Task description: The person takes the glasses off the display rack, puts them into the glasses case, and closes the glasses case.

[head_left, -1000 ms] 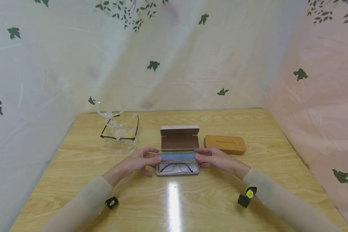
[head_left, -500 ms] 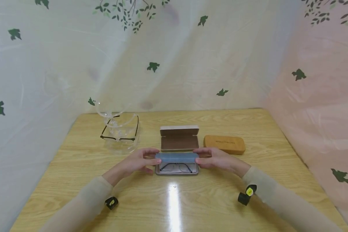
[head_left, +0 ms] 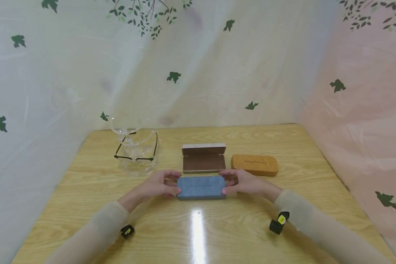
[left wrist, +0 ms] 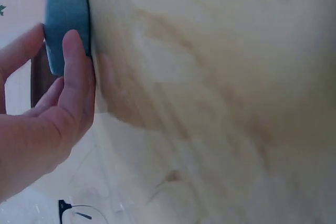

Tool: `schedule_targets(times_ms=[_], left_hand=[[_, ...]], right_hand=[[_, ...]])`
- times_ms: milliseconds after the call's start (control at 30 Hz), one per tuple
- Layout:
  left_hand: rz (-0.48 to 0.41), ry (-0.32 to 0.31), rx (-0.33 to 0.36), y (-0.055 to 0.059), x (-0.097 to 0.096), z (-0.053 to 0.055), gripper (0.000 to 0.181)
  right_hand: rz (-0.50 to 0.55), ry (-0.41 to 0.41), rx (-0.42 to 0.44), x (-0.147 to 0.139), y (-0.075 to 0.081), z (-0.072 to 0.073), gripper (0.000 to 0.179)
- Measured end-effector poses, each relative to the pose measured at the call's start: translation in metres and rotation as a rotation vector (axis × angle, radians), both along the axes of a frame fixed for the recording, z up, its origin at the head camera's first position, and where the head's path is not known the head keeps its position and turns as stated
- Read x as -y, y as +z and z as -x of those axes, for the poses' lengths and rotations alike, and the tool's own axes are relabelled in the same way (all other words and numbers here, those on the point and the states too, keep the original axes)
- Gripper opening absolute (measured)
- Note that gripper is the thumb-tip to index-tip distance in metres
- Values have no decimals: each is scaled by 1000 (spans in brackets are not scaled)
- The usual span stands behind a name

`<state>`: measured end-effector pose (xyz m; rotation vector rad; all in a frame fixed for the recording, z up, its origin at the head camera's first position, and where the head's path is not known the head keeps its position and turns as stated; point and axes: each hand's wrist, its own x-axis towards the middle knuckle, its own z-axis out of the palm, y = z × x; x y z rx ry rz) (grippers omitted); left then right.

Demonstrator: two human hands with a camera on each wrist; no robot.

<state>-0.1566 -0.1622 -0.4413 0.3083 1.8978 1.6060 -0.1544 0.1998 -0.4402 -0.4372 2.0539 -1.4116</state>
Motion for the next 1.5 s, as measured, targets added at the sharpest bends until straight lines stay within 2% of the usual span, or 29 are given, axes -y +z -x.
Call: schedule_targets(times_ms=[100, 300, 433, 533, 733, 867, 1033, 1100, 1267, 1367, 1500], left_hand=[[-3, -2, -4, -2, 1, 0, 65], [-12, -13, -24, -3, 2, 0, 61], [8, -18, -36, -4, 4, 0, 54], [30, -15, -50, -3, 6, 1, 47], [69, -3, -165, 7, 19, 4, 46], [42, 38, -247, 17, 31, 5, 42], [-4, 131, -391, 31, 47, 6, 30], [-19, 176, -447, 37, 56, 6, 27], [-63, 296, -523, 44, 79, 5, 25], [-104, 403, -558, 44, 90, 6, 20], [-197, 588, -602, 43, 103, 9, 14]], right_hand=[[-10, 27, -34, 3, 1, 1, 79], [-9, 49, -29, 3, 5, 2, 73], [-29, 37, -21, 3, 10, 4, 66], [-73, 29, -54, 4, 14, 7, 59], [-126, 53, -188, 14, 25, 16, 49], [-106, 57, -238, 27, 34, 21, 48], [-54, 40, -243, 51, 44, 24, 53], [5, 25, -225, 63, 48, 25, 55], [149, -8, -169, 100, 52, 32, 59], [175, -23, -170, 123, 51, 35, 58], [210, -45, -153, 152, 47, 40, 56]])
